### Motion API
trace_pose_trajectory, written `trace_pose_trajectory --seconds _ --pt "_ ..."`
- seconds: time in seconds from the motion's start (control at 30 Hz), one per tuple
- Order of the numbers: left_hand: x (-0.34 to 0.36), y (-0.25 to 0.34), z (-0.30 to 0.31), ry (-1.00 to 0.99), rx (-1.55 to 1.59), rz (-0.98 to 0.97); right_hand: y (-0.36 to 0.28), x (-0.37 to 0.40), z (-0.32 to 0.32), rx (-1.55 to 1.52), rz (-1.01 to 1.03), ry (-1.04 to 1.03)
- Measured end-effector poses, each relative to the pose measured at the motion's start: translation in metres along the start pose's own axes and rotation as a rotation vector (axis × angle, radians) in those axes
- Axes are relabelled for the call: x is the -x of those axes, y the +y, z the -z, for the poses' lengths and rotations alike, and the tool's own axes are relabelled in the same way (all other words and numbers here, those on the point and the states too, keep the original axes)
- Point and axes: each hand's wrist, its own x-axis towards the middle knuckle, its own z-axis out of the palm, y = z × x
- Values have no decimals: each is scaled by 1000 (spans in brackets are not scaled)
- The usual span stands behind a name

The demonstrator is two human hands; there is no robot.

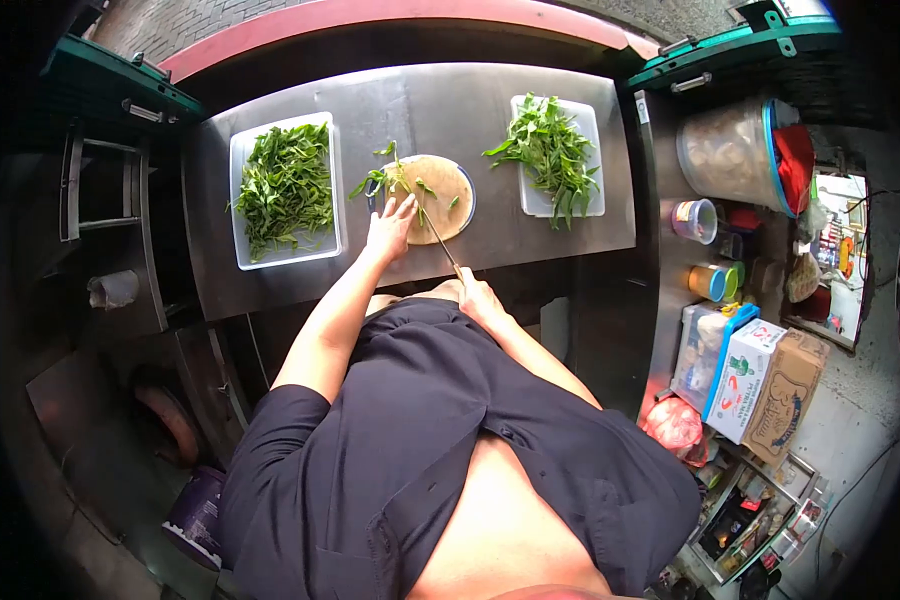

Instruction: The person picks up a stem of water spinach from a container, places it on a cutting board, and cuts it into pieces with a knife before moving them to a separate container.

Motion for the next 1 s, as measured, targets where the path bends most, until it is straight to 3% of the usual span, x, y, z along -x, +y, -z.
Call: trace_pose_trajectory --seconds 0.6,1.0 --pt "-5 11 -2 -10 128 77 -9 -68 56 171 82 203" --pt "-1 13 -14 85 193 99 -10 -49 37 107 76 230"
